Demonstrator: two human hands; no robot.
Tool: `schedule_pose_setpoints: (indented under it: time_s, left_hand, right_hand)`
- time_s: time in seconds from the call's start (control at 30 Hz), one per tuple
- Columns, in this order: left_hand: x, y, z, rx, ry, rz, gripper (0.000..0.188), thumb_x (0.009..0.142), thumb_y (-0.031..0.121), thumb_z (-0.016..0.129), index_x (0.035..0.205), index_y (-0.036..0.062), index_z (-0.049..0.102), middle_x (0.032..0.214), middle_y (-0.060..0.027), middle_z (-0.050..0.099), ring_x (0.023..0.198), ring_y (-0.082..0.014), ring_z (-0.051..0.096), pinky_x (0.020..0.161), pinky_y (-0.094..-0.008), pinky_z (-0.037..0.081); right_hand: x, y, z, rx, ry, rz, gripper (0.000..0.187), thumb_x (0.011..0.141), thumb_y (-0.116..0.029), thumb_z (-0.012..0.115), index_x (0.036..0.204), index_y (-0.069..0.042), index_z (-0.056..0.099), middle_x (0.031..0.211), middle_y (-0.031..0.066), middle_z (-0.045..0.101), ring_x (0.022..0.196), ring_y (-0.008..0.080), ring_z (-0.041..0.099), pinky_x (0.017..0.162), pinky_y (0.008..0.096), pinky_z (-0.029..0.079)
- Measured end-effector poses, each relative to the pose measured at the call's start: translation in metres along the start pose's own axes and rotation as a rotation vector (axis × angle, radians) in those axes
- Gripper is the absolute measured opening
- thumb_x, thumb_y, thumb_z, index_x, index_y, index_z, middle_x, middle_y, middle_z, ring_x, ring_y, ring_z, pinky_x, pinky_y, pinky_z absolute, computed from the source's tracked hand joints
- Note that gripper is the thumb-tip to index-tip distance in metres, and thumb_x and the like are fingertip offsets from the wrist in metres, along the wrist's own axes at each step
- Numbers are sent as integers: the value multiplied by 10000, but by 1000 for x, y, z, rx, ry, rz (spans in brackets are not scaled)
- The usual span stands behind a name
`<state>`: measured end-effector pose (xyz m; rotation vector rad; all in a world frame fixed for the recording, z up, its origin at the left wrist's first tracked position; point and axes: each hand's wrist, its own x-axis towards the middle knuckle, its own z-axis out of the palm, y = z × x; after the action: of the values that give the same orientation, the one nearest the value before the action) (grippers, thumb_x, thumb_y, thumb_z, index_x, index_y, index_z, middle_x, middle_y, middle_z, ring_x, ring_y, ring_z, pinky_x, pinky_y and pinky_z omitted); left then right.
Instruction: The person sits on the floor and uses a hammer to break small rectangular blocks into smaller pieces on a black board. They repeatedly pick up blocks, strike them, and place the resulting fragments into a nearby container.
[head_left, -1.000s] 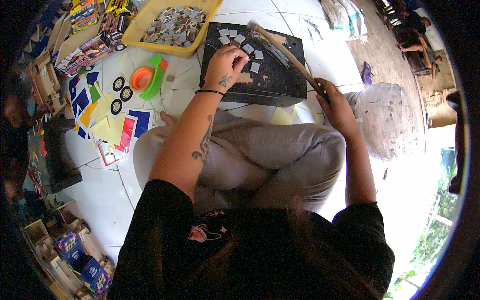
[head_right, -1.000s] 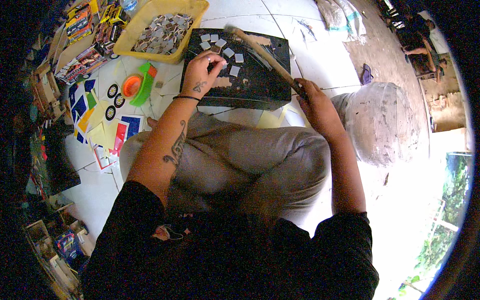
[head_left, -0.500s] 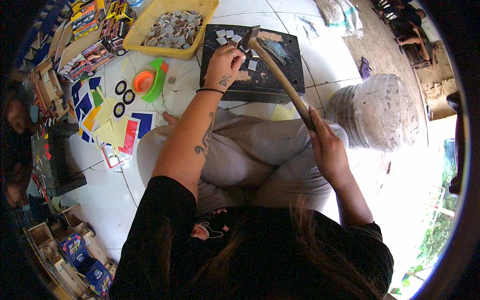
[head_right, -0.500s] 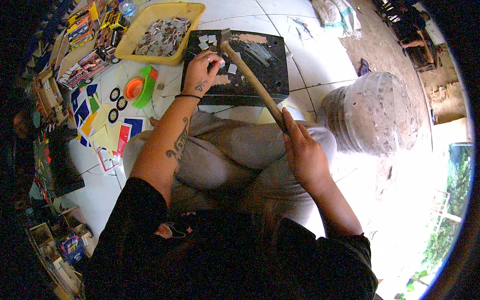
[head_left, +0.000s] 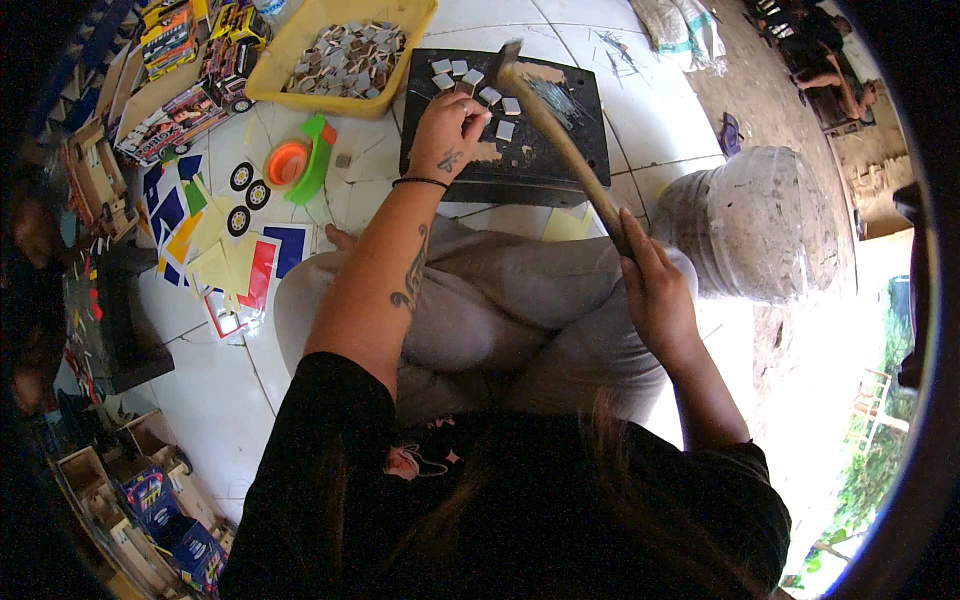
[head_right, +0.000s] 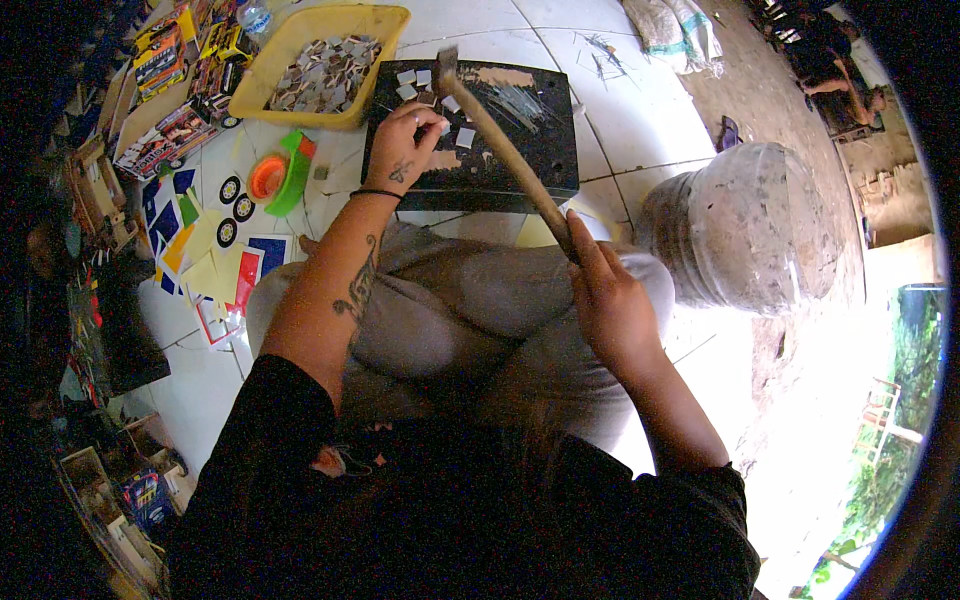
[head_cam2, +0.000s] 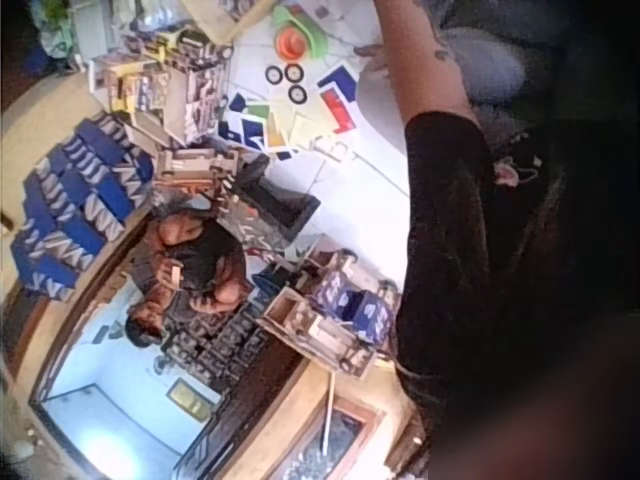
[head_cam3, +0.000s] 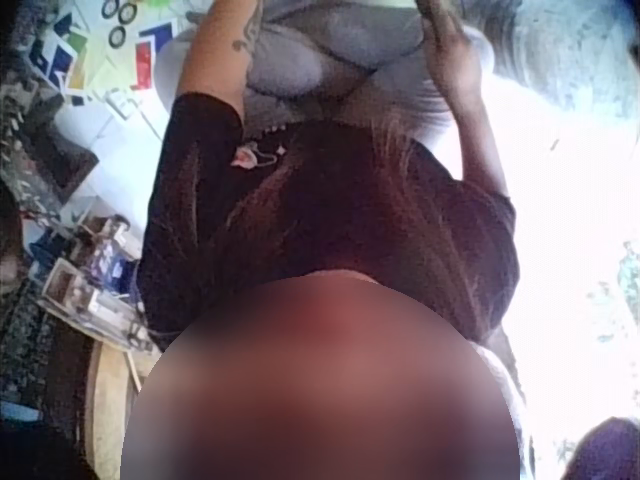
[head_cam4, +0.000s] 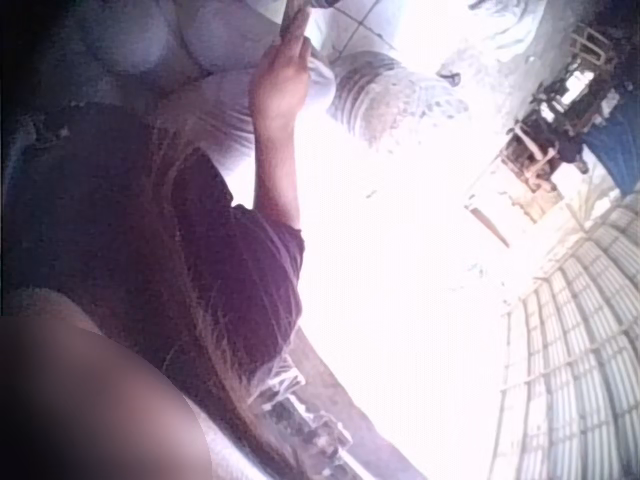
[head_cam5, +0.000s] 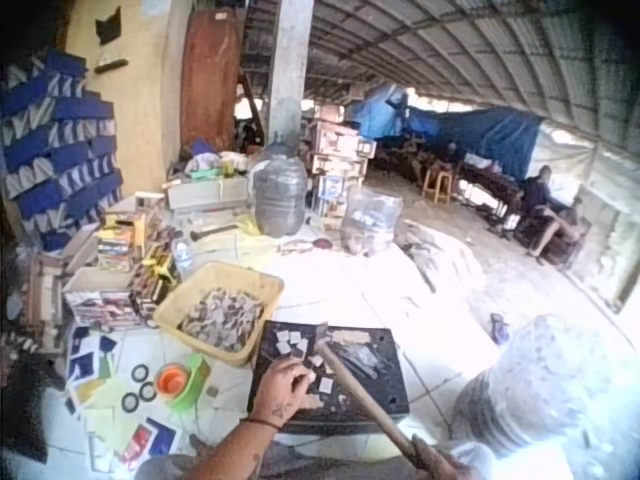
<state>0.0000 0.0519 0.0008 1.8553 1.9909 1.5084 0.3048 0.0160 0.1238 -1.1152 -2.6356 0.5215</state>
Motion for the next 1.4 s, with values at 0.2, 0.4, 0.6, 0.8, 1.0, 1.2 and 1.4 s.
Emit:
schedule_pose_setpoints:
  time_s: [0.2, 0.4, 0.6, 0.8, 1.0, 1.2, 1.4]
  left_hand:
    - [0, -1, 1, -48, 39, 10, 89, 764, 80, 651, 743, 1, 617, 752, -121, 578, 728, -304, 563, 681, -365, 466]
    - [-1, 1, 0, -2, 18, -32, 134, 798, 141, 657, 798, 9, 635, 829, -120, 629, 780, -299, 614, 716, -351, 483]
    - [-1, 4, 0, -38, 47, -8, 91, 771, 91, 656, 772, 2, 636, 747, -117, 589, 713, -274, 574, 682, -358, 476]
    - [-1, 4, 0, -68, 39, -32, 101, 773, 94, 656, 770, -4, 633, 751, -118, 598, 714, -276, 576, 685, -358, 476]
    - [1, 8, -2, -32, 15, -57, 103, 780, 106, 656, 792, 5, 640, 780, -121, 614, 729, -277, 586, 707, -361, 477]
    - [8, 8, -18, -12, -13, -288, 215, 845, 229, 623, 867, 18, 657, 750, -127, 638, 665, -241, 614, 617, -333, 478]
    - [16, -49, -57, 31, 379, -464, 249, 791, 272, 653, 796, 24, 669, 685, -125, 647, 641, -263, 628, 610, -349, 475]
  right_hand:
    - [1, 3, 3, 46, -18, 4, 578, 865, -51, 519, 1399, -155, 323, 1092, 216, 574, 883, 387, 614, 714, 435, 513]
    - [0, 6, 7, 47, -56, 3, 579, 871, -52, 514, 1404, -156, 314, 1103, 232, 569, 897, 398, 609, 724, 440, 512]
    - [0, 11, 9, 84, -18, -62, 570, 878, -59, 505, 1406, -155, 312, 1093, 226, 572, 902, 395, 606, 738, 447, 504]
    - [3, 17, 12, 140, -36, -7, 554, 879, -60, 510, 1397, -150, 335, 1087, 220, 572, 930, 386, 598, 762, 440, 487]
    - [23, 24, 4, 124, 107, -39, 472, 887, -95, 513, 1347, -99, 404, 1117, 219, 569, 961, 394, 585, 799, 434, 478]
    - [99, 32, 15, -148, 23, 104, 430, 880, -129, 520, 1295, -61, 432, 1095, 207, 550, 944, 394, 582, 802, 440, 473]
    - [135, 31, 65, -206, -18, 97, 399, 876, -171, 534, 1229, -27, 417, 1104, 196, 522, 830, 400, 601, 742, 475, 492]
